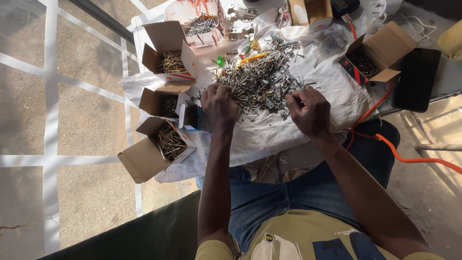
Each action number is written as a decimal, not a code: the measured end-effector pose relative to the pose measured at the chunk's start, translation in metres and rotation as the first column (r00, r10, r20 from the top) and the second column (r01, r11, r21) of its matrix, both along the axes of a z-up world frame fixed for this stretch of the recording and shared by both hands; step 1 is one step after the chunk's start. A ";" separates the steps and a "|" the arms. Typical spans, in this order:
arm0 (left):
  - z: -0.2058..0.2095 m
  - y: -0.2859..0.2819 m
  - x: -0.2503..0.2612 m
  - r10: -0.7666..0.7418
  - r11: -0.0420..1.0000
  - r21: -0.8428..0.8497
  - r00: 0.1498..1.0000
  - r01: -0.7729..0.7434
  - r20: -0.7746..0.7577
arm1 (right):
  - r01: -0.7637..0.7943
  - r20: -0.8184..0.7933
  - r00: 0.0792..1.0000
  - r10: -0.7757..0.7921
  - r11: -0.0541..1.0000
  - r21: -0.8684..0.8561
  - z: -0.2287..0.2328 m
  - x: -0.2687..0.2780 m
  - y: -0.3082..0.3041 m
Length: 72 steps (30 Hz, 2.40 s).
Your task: The person sits at a table and sorts a large pile of mixed nails and screws by hand. They pick up individual fasteners, separate them into different groups, and place them into various cardboard boxes and containers on the table.
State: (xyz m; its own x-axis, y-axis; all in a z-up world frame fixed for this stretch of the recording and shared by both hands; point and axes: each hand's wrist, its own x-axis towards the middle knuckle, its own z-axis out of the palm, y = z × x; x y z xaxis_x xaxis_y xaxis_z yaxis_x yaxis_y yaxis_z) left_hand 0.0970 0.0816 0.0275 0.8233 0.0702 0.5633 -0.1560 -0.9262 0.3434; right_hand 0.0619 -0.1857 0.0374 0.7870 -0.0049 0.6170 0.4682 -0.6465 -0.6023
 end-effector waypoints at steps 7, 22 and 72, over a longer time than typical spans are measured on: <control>0.015 0.000 0.018 0.045 0.999 -0.008 0.999 -0.045 -0.016 | -0.009 -0.006 1.000 0.009 1.000 0.015 -0.003 0.001 -0.001; 0.006 -0.036 0.008 -0.340 0.940 -0.097 0.905 0.326 -0.258 | -0.010 -0.023 1.000 0.010 1.000 0.008 -0.009 0.000 -0.002; 0.021 -0.061 -0.046 0.050 0.757 -0.622 0.932 0.200 0.360 | -0.015 0.098 0.995 0.007 0.997 0.081 0.013 0.014 0.001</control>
State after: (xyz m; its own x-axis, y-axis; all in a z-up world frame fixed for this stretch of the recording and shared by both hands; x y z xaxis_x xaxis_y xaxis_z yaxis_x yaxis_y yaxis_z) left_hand 0.0512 0.0204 0.0488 0.6099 0.4612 0.6444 -0.4347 -0.4852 0.7587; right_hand 0.0755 -0.1843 0.0505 0.7231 -0.0496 0.6889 0.5345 -0.5916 -0.6036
